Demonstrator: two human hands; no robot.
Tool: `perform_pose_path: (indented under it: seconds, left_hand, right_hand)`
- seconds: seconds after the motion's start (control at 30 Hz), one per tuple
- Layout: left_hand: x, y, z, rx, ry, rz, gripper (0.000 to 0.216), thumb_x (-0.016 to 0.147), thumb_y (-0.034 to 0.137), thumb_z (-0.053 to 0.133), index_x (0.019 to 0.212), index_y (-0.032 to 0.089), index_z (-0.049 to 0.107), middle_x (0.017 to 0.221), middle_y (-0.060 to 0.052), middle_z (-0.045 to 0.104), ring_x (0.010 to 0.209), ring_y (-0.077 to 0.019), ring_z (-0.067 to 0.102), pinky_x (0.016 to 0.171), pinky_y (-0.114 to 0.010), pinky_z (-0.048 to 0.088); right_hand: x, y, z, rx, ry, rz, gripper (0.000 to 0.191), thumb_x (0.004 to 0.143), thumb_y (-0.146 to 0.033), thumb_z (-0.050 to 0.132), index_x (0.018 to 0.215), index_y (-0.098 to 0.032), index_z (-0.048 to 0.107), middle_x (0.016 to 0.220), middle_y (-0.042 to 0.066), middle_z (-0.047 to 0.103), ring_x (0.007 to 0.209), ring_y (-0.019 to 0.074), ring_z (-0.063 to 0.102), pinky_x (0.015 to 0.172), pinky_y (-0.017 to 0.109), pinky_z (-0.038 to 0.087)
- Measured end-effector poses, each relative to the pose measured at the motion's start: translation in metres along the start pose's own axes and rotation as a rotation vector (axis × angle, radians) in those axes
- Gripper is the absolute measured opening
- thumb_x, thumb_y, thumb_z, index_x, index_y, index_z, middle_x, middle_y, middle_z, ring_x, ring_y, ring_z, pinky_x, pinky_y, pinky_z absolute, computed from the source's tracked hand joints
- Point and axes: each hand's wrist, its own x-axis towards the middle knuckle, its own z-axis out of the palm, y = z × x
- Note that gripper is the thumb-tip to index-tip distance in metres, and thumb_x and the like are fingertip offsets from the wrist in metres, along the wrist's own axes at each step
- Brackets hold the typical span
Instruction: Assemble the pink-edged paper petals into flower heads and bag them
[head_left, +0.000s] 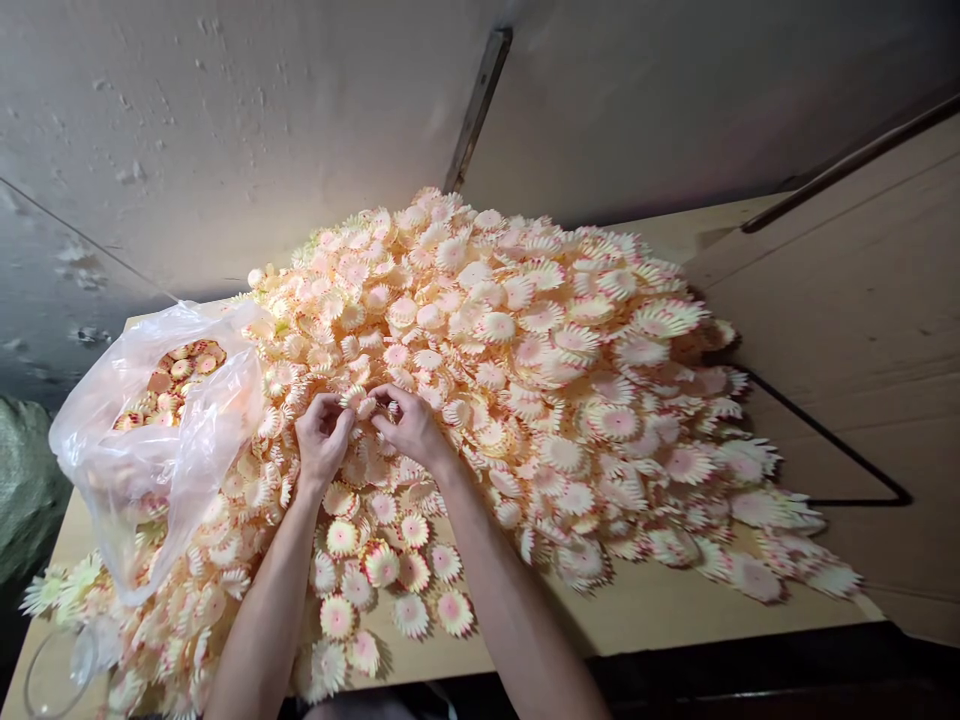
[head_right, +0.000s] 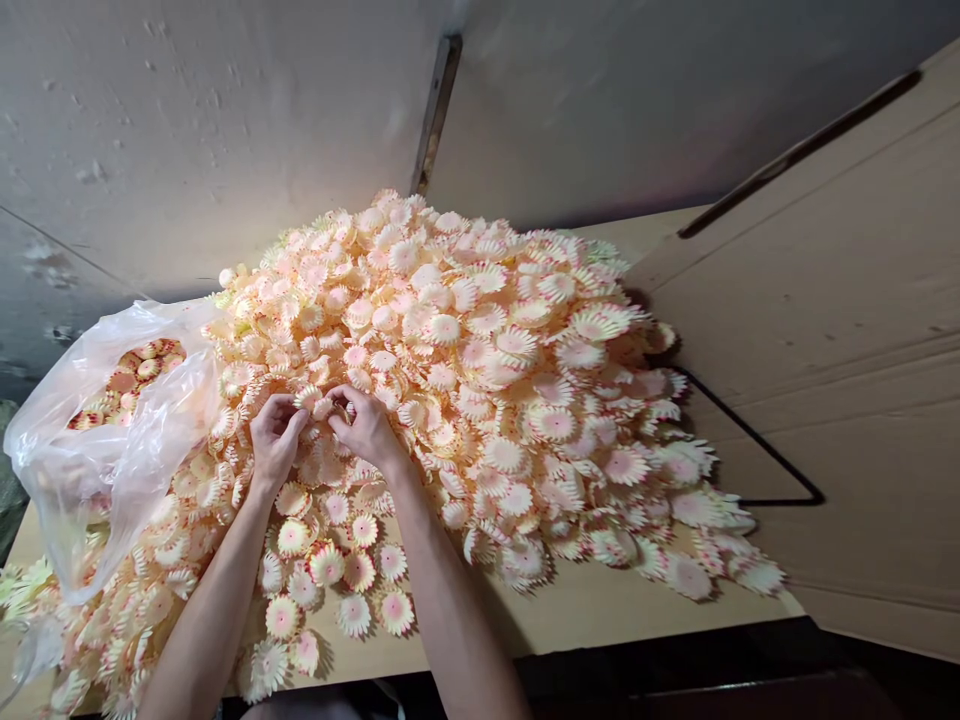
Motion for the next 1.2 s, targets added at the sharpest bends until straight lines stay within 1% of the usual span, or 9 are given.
perform_pose_path:
  seconds: [0.13,0.37,0.63,0.9,1.2]
  left_hand:
    - [0.0000,-0.0002,-0.0003,0.002,0.007,-0.003,0.012,0.080,0.029,0.063,0.084,0.017,0.059,0.066,0.002,0.061,0.056,-0.0102,0.057,0.056,-0.020,0.046]
    - [-0.0006,-0.0002,0.0001,0.019,0.013,0.007,0.013,0.079,0.029,0.063,0.084,0.017,0.060,0.066,0.002,0.060,0.055,-0.0096,0.055,0.055,-0.020,0.045]
    - [0.0003,0.0020,0.0000,0.011,0.018,-0.015,0.013,0.077,0.027,0.064,0.084,0.017,0.060,0.063,0.003,0.059,0.052,-0.0086,0.052,0.052,-0.019,0.042]
    - [0.0004,0.0008,0.0002,0.024,0.004,-0.003,0.013,0.078,0.027,0.063,0.085,0.017,0.059,0.065,0.002,0.061,0.053,-0.0093,0.055,0.054,-0.020,0.044]
    - [0.0008,0.0001,0.0000,0.052,0.003,0.025,0.011,0.079,0.027,0.063,0.084,0.017,0.059,0.064,0.002,0.061,0.054,-0.0094,0.056,0.054,-0.020,0.044]
  right_hand:
    - [-0.0003,0.0015,0.0003,-0.009,-0.005,-0.006,0.019,0.078,-0.019,0.054,0.093,-0.020,0.065,0.084,0.001,0.069,0.058,0.0113,0.050,0.060,0.024,0.041]
    - [0.0011,0.0005,-0.0004,-0.003,-0.003,-0.002,0.020,0.076,-0.016,0.053,0.093,-0.020,0.065,0.085,0.001,0.069,0.068,0.0141,0.058,0.067,0.025,0.045]
    - [0.0008,0.0031,0.0011,-0.002,0.000,-0.011,0.022,0.076,-0.015,0.052,0.092,-0.020,0.066,0.084,0.001,0.069,0.069,0.0144,0.058,0.067,0.025,0.045]
    - [0.0010,-0.0023,-0.0020,-0.019,-0.005,0.001,0.022,0.075,-0.014,0.052,0.091,-0.020,0.066,0.082,0.000,0.069,0.064,0.0127,0.055,0.063,0.023,0.043]
    - [0.0010,0.0003,-0.0010,0.013,-0.004,-0.018,0.023,0.075,-0.013,0.052,0.093,-0.019,0.065,0.087,0.001,0.071,0.071,0.0136,0.060,0.068,0.024,0.046]
